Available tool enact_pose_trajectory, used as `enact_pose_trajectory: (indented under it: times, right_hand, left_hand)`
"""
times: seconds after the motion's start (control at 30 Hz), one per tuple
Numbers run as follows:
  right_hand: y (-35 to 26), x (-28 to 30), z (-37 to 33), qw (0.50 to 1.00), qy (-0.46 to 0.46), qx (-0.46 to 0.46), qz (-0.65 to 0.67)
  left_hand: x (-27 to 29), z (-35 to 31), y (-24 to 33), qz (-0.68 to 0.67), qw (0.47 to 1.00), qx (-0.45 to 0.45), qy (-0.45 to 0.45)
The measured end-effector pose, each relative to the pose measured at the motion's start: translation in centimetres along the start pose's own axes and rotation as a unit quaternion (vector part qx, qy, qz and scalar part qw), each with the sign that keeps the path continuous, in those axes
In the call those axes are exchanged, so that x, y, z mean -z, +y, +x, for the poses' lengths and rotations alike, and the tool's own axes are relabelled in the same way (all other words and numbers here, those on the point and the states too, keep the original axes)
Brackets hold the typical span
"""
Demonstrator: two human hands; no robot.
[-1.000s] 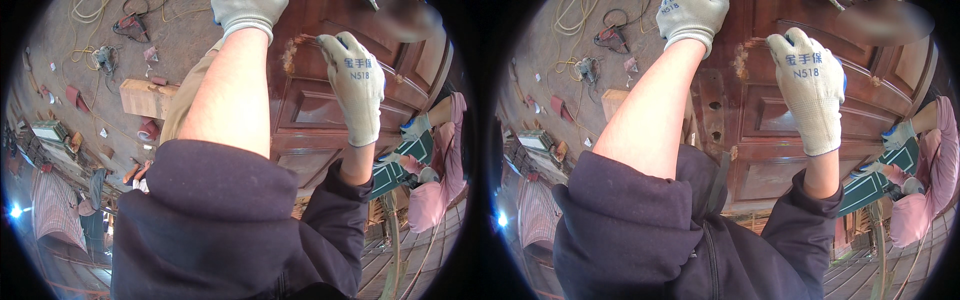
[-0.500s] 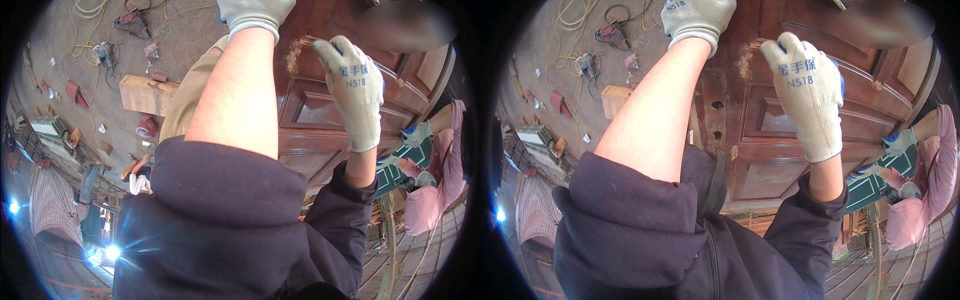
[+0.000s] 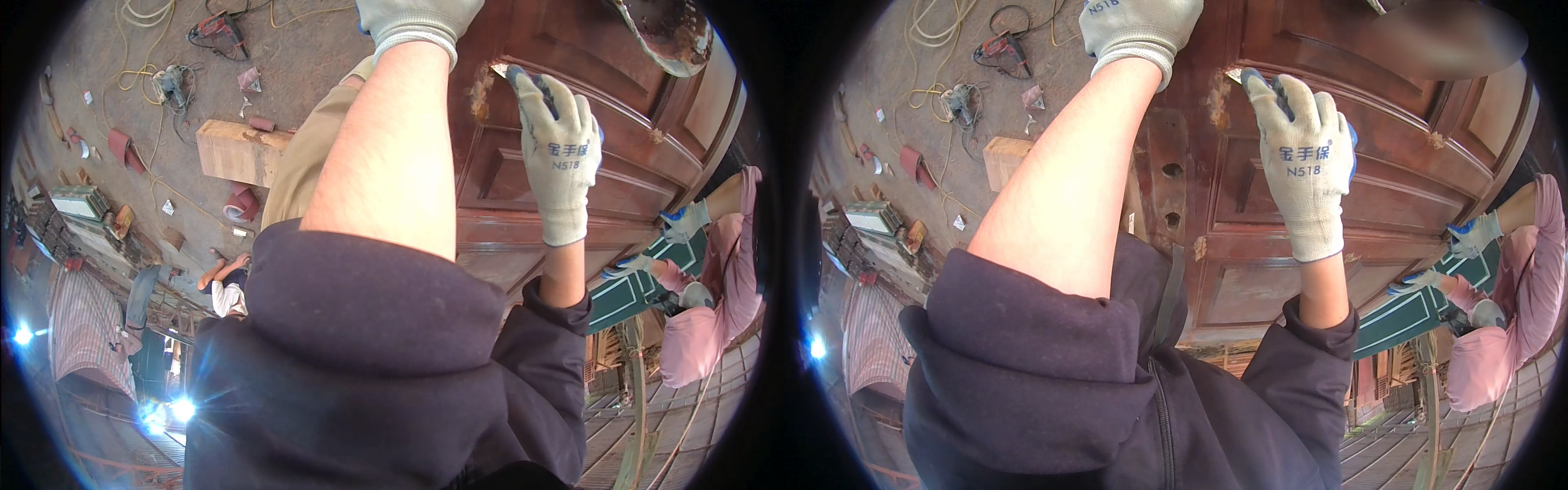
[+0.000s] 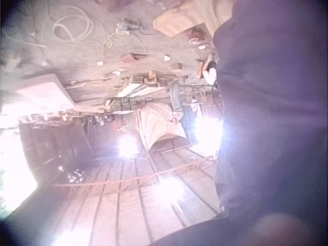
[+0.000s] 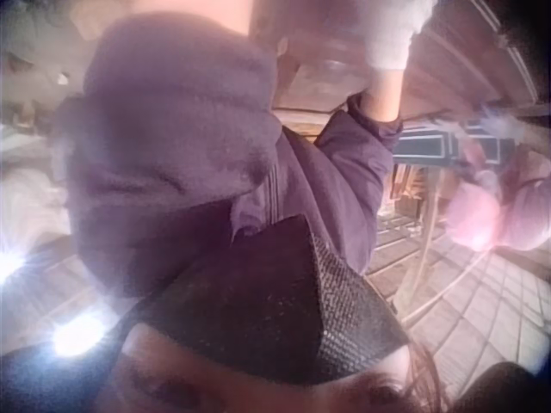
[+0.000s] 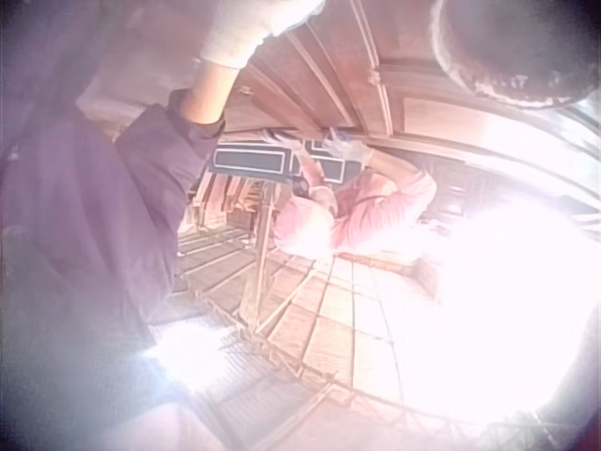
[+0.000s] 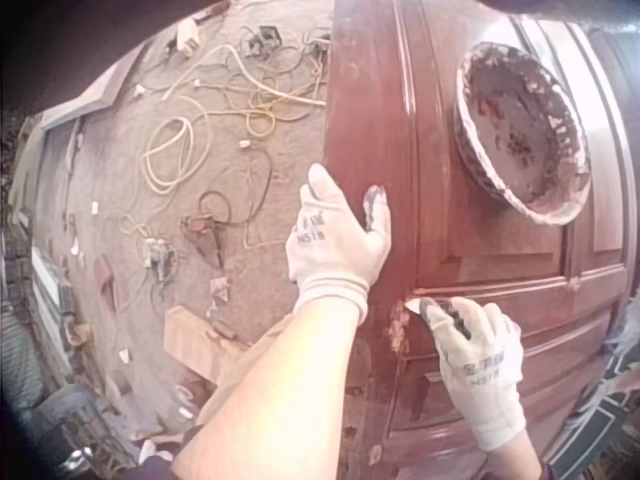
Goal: The person applies a reddish-brown filler to a wooden door using a putty knife. They repeatedly scoop filler from a container and spread it into the door's recessed panels and edges.
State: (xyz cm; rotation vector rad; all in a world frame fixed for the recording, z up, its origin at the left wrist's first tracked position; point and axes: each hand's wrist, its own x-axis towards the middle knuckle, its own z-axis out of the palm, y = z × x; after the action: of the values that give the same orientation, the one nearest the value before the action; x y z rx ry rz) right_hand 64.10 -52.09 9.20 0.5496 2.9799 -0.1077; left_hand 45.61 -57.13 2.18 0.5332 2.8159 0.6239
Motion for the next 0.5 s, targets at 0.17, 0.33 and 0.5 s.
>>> enact_pose_trajectory:
  times: [0.17,0.33,0.5]
  right_hand:
    - [0.9,-1.1,-1.3,1.000,0.001,0.004,-0.002]
    - [0.9,-1.4,-1.3,1.000,0.004,-0.017,0.017]
    - [1.4,-0.4,-1.2,0.999,-0.016,-0.015,0.024]
  left_hand:
    - [-0.2,-0.1,0.2,0.005,1.000,0.001,0.002]
    - [-0.5,-0.2,0.5,-0.001,1.000,-0.002,0.005]
    - [-1.6,-0.5,0.6,0.004,1.000,-0.011,0.028]
